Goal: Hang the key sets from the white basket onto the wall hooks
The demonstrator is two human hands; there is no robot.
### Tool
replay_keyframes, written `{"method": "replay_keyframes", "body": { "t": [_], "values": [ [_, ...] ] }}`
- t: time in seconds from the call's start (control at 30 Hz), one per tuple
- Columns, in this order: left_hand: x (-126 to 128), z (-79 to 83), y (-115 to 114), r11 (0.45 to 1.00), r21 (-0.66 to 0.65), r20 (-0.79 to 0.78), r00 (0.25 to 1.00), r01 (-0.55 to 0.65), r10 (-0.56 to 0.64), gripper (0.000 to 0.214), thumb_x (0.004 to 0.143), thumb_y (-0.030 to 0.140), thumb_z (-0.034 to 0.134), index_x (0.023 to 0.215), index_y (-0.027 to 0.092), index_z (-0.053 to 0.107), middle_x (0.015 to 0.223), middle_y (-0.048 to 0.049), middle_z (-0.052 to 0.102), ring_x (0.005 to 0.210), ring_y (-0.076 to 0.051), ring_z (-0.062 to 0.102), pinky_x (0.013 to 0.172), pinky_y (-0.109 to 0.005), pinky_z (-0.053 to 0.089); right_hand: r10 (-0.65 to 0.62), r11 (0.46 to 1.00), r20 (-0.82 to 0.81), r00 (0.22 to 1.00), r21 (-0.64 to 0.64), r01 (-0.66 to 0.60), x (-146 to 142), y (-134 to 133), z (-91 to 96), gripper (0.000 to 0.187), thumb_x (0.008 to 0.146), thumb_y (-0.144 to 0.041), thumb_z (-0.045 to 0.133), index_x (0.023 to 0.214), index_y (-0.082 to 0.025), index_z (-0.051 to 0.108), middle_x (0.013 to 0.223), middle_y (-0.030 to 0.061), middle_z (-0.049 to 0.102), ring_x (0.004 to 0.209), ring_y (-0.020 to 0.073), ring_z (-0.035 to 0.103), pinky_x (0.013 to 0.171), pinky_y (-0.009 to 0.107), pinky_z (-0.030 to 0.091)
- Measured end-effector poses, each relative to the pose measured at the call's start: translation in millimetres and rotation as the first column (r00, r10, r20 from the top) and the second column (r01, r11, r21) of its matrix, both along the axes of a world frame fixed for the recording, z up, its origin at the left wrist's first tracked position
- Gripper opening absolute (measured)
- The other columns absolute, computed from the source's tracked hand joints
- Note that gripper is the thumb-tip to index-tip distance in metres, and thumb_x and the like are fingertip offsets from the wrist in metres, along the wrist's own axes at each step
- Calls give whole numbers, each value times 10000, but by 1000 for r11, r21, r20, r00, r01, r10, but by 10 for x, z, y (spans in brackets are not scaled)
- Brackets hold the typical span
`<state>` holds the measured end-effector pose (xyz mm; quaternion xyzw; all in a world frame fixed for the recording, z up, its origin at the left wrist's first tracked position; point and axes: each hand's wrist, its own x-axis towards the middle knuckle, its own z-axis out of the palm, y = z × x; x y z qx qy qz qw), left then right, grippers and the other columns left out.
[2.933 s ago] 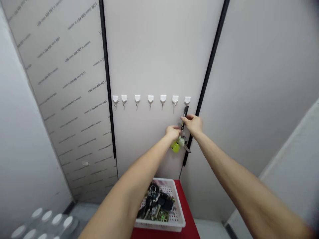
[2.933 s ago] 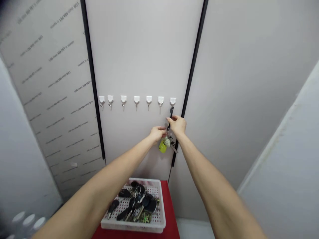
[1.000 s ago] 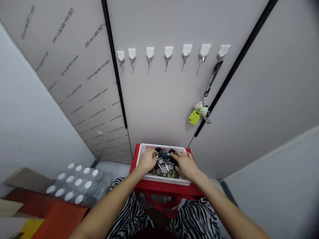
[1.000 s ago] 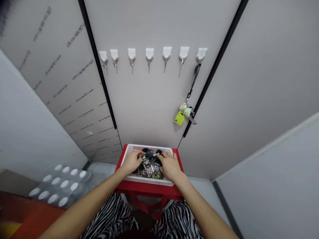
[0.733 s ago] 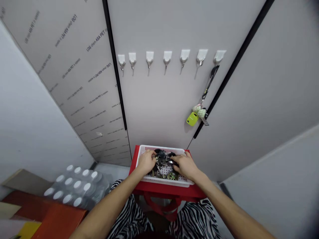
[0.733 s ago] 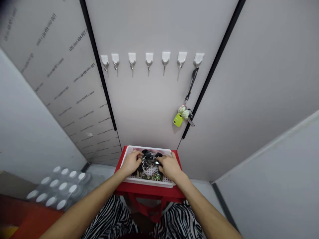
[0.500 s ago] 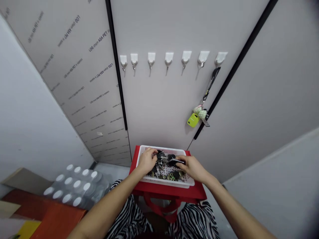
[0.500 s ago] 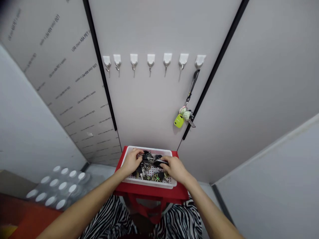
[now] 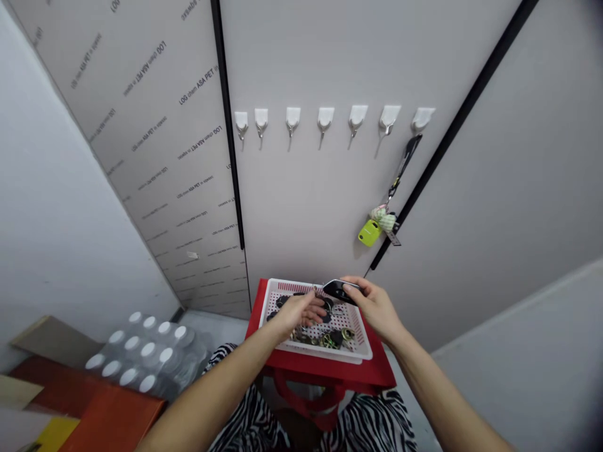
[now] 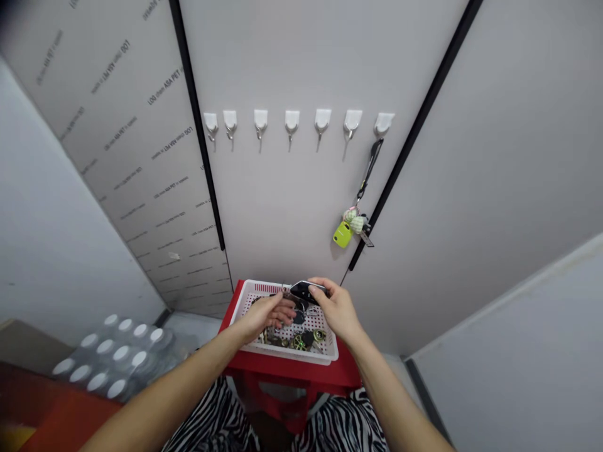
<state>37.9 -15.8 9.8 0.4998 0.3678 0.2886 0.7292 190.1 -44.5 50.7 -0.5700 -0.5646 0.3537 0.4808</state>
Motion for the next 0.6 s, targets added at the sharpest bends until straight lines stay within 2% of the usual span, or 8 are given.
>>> {"method": "replay_keyframes", "body": {
  "t": [0.07, 0.17, 0.27, 0.43, 0.53, 0.6],
  "values": [
    [24, 34, 27, 986, -166, 187, 981, -26, 58, 458, 657, 501, 309, 790, 111, 511, 718, -76, 571, 581, -96, 518, 518, -197, 358, 26, 1000, 15, 1000, 4, -27, -27, -16, -50, 277, 605, -363, 481, 767, -141, 512, 741, 38, 567, 674, 130, 506, 650, 264, 394],
    [49, 56, 77, 953, -261, 310, 921, -157, 236, 335, 659, 423, 392, 751, 123, 508, 707, -56, 562, 575, -80, 510, 545, -198, 360, 129, 992, -3, 992, -14, -129, -59, -41, -139, 252, 610, -341, 484, 771, -148, 506, 751, 28, 562, 686, 126, 504, 647, 256, 393],
    [81, 72, 104, 937, -248, 355, 876, -247, 325, 259, 632, 356, 468, 734, 121, 507, 670, -37, 549, 582, -80, 506, 552, -198, 355, 208, 978, -54, 977, -19, -209, -91, -58, -201, 213, 615, -304, 491, 768, -155, 481, 732, 16, 551, 678, 115, 500, 634, 243, 390],
    [136, 128, 94, 901, -268, 424, 798, -342, 429, 275, 615, 373, 474, 726, 121, 483, 561, 6, 494, 510, -61, 467, 524, -197, 342, 307, 950, -88, 948, -32, -311, -133, -99, -237, 161, 611, -242, 505, 747, -168, 462, 696, -6, 525, 655, 99, 485, 630, 230, 378],
    [134, 154, 76, 893, -233, 401, 799, -384, 448, 284, 618, 386, 460, 725, 122, 459, 436, 55, 388, 383, -35, 371, 425, -180, 274, 337, 938, -51, 940, -71, -340, -133, -116, -232, 155, 589, -244, 525, 718, -167, 487, 681, -8, 522, 643, 104, 480, 624, 232, 375],
    [133, 162, 54, 923, -149, 394, 835, -355, 384, 281, 621, 390, 452, 713, 124, 450, 390, 73, 329, 345, -29, 323, 396, -175, 230, 274, 957, -56, 960, -88, -278, -130, -86, -208, 183, 593, -280, 517, 732, -162, 505, 675, 1, 528, 638, 112, 479, 625, 243, 373]
  ]
}}
